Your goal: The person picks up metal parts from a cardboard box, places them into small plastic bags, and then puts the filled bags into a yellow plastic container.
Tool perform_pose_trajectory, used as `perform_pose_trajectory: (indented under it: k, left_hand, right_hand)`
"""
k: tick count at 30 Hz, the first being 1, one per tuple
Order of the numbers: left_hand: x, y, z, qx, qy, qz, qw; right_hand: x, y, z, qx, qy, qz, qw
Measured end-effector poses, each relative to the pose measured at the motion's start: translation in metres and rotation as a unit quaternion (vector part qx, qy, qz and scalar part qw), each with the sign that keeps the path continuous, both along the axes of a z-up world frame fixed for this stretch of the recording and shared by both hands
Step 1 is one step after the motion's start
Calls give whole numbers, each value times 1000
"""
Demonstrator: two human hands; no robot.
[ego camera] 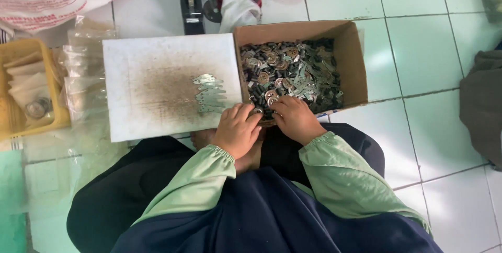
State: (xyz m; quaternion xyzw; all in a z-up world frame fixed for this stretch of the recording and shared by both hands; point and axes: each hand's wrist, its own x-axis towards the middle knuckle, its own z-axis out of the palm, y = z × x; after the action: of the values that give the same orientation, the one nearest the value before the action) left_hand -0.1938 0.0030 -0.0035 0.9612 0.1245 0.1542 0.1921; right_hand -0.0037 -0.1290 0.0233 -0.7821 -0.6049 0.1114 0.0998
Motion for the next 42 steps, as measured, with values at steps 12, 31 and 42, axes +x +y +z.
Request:
perform_pose_trajectory:
  k: [12, 31, 42]
  left_hand:
    - [80, -45, -28, -68, 157, -100, 980]
    - [154, -8, -32, -251, 392, -31, 885]
    - [91, -7, 29, -372, 23, 98, 923]
  right_hand:
    - [79, -43, 7, -155, 193, -122, 961]
    - [102, 3, -57, -202, 39, -145, 968]
    - [51, -2, -25, -6, 48, -108, 993]
